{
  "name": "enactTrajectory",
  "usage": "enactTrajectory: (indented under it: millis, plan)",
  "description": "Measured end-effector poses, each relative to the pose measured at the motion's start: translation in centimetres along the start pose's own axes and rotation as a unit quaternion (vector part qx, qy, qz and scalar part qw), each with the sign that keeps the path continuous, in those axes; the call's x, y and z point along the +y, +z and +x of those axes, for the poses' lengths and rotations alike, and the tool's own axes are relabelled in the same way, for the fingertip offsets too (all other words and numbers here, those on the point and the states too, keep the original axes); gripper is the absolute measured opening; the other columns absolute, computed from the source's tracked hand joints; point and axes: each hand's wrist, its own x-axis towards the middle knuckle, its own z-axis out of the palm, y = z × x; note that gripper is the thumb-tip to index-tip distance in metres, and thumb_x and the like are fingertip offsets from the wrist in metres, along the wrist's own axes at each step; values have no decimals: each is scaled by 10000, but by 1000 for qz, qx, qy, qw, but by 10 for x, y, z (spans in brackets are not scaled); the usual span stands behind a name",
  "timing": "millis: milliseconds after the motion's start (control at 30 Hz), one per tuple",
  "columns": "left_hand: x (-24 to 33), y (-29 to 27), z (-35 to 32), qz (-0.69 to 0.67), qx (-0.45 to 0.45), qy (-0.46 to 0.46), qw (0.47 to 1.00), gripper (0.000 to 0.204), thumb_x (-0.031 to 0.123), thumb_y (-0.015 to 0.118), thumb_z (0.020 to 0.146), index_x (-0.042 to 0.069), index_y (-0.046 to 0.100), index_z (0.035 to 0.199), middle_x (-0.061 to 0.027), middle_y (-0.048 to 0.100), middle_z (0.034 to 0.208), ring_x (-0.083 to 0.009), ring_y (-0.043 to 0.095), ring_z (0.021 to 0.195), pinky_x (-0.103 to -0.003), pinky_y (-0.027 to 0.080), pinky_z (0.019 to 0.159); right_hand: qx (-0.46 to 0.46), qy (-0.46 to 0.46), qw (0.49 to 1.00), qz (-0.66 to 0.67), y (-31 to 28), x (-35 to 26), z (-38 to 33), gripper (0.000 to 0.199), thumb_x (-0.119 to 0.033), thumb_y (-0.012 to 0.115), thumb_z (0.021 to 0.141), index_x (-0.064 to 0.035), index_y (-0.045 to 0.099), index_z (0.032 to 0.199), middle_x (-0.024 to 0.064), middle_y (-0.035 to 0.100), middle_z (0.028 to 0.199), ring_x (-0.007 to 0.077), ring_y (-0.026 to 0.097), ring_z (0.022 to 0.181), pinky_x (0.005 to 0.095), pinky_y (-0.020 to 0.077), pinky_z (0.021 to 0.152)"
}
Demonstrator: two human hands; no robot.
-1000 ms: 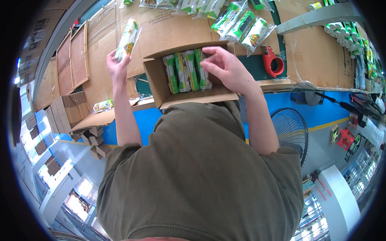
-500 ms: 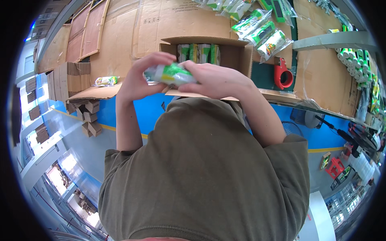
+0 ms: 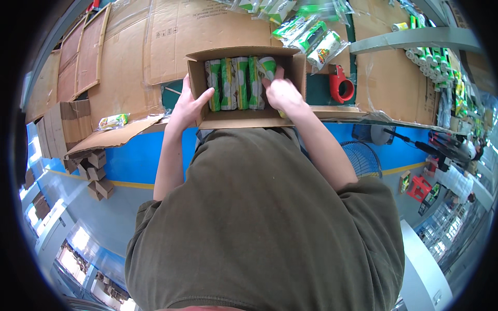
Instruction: The person packs small bagged products into a cardboard box by hand, then seals the box with a tape dispenser.
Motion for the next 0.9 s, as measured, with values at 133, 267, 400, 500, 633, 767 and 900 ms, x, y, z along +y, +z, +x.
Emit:
enactTrajectory:
  millis: [133,267,400,500,633,767,900]
  plan:
    - [0,8,-2,37,32,-16,999,835,278,649,890,31,149,1511,-304,527,1334,-411,524,1255,-405,399,1066,56,105,982,147,46,10,31,703,-407,490,984,-20,178,1481,336,534,1283,464,527,1197,492,449,978]
    - [-1,0,-3,-33,10,-14,999,860,266,646,890,53,108,1528,-299,460,1410,-364,489,1309,-378,375,1090,6,167,914,370,47,16,45,786,-347,591,953,-91,130,1535,241,483,1389,346,429,1318,486,414,1022]
    - [-17,3,2,-94,-7,-6,996,852,225,627,903,84,77,1539,-274,394,1469,-340,463,1328,-376,337,1117,-36,135,812,566,43,33,42,702,-10,625,912,-55,258,1509,188,533,1347,288,540,1192,402,446,994]
    - [-18,2,5,-262,-49,1,964,798,160,561,933,119,59,1551,-224,325,1513,-322,449,1317,-408,298,1139,54,148,812,562,64,18,40,633,74,593,893,-28,358,1472,163,582,1289,252,584,1124,358,479,952]
    - [-14,-1,2,-193,-36,-25,980,732,198,508,962,149,84,1558,-203,333,1519,-308,402,1353,-404,318,1117,78,101,899,420,66,32,48,611,-52,658,881,-28,425,1445,183,623,1252,267,627,1089,366,486,943]
    - [-25,0,6,-149,-18,15,988,738,213,511,963,154,79,1558,-217,351,1509,-335,376,1380,-412,303,1121,65,150,946,279,50,17,40,656,-188,740,829,-35,478,1411,224,636,1236,319,615,1150,379,465,980]
    - [-18,-5,9,-113,-51,-22,992,692,293,461,999,120,79,1548,-236,343,1511,-352,316,1427,-415,271,1140,120,103,944,290,75,38,49,615,-208,745,814,-28,529,1362,226,646,1215,355,597,1174,396,470,986]
